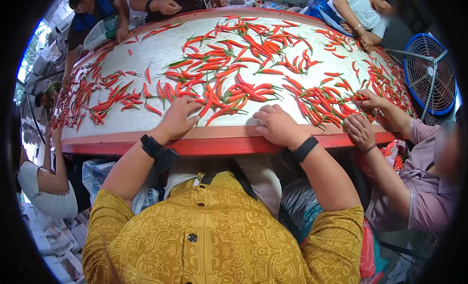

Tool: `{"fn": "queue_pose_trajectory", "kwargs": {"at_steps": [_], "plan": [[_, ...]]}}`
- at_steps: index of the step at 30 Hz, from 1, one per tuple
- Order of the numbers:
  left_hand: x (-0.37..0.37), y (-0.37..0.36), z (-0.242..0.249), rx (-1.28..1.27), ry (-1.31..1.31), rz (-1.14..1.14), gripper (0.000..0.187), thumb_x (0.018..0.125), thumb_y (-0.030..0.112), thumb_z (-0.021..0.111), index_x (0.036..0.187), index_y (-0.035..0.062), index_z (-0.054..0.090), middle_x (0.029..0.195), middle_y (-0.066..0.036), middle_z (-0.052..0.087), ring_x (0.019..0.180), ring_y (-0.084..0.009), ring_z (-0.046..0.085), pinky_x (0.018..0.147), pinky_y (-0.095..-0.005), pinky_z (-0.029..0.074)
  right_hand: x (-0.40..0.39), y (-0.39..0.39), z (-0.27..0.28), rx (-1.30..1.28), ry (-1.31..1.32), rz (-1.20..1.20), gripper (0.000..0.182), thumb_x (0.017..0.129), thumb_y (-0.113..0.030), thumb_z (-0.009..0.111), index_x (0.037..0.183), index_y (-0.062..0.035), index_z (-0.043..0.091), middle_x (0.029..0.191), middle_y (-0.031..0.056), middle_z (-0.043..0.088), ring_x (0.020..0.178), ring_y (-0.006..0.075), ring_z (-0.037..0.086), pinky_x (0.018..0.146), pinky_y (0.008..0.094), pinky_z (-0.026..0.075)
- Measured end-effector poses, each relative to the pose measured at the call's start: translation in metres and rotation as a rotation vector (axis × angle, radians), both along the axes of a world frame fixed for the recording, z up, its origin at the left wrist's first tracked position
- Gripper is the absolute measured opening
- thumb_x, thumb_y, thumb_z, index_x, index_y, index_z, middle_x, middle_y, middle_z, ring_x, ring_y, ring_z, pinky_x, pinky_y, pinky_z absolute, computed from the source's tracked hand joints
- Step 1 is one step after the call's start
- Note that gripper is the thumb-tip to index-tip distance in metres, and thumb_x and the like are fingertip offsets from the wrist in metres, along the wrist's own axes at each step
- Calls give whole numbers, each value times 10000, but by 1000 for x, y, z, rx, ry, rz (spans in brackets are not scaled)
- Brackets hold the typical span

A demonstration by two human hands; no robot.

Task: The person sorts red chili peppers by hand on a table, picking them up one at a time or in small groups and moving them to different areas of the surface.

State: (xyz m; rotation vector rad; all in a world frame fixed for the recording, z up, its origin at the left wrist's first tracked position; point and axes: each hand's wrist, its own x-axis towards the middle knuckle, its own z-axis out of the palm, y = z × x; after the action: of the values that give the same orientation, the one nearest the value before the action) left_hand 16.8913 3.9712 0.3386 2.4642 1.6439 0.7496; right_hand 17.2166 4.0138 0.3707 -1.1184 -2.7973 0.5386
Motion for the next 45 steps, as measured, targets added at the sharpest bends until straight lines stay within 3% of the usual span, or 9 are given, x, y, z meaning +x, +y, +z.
{"fn": "queue_pose_trajectory", "kwargs": {"at_steps": [2, 6, 10, 14, 20, 24, 32, 39, 45], "plan": [[11, 10, -3, 136, -14, -11, 277, 755, 162, 683, 1014, 71, 640, 1029, -121, 570, 975, -303, 545, 836, -386, 445, 6, 1, -9, 294, 193, 27, 330, 790, -141, 626, 1104, -45, 603, 1133, 155, 584, 1069, 330, 524, 923, 398, 434], [35, 20, 19, 234, 44, 209, 251, 765, 120, 676, 1008, 66, 644, 1013, -114, 568, 948, -294, 555, 825, -384, 452, 28, 0, -2, 251, 283, 7, 307, 784, -166, 617, 1064, -39, 607, 1077, 145, 585, 1023, 329, 529, 894, 399, 451], [70, 15, 22, -118, -278, 61, 115, 766, 151, 668, 850, 74, 659, 806, -120, 606, 860, -294, 589, 779, -399, 474, 54, 4, -6, 86, -7, -1, 258, 787, -184, 617, 997, -34, 619, 955, 129, 596, 935, 319, 547, 839, 397, 464], [111, 11, 19, -428, 80, -184, 237, 778, 252, 662, 940, 78, 667, 890, -114, 611, 906, -289, 574, 823, -402, 464, 77, 18, -21, 327, 173, 8, 326, 790, -181, 617, 1077, -30, 584, 1161, 164, 543, 1090, 356, 481, 952, 420, 413], [132, 35, -2, 185, 75, 106, 364, 747, 179, 688, 1091, 76, 622, 1089, -129, 540, 1045, -313, 496, 905, -409, 413, 112, 2, -4, 276, 386, -28, 276, 787, -189, 633, 1019, -44, 596, 1093, 161, 572, 1044, 336, 518, 905, 417, 438], [163, 31, 11, 70, -109, -33, 296, 754, 99, 664, 1046, 67, 629, 1047, -131, 562, 990, -316, 537, 875, -389, 442, 150, 0, -9, 74, 161, -245, 171, 808, -212, 609, 899, -68, 622, 872, 141, 606, 885, 333, 583, 771, 441, 467], [255, 30, -3, -24, -171, -399, 285, 745, 136, 692, 1022, 78, 658, 1087, -149, 575, 1008, -315, 545, 881, -388, 454, 201, 62, -15, 665, 81, -163, 306, 810, -219, 597, 1081, -80, 619, 1285, 145, 505, 1184, 333, 453, 994, 423, 396], [294, 73, -8, 23, 34, -254, 356, 784, 250, 679, 1098, 87, 633, 1239, -155, 530, 1139, -338, 489, 966, -431, 396, 247, 54, 22, -88, -171, -337, 210, 807, -213, 590, 875, -24, 652, 1016, 164, 618, 995, 329, 561, 835, 417, 464], [318, 89, 4, 166, -150, 30, 375, 768, 121, 645, 1141, 93, 608, 1129, -137, 543, 1051, -316, 501, 919, -416, 410, 315, 78, -19, 387, 82, -279, 293, 787, -201, 619, 1028, -34, 628, 1110, 171, 591, 1077, 350, 519, 939, 412, 422]]}}
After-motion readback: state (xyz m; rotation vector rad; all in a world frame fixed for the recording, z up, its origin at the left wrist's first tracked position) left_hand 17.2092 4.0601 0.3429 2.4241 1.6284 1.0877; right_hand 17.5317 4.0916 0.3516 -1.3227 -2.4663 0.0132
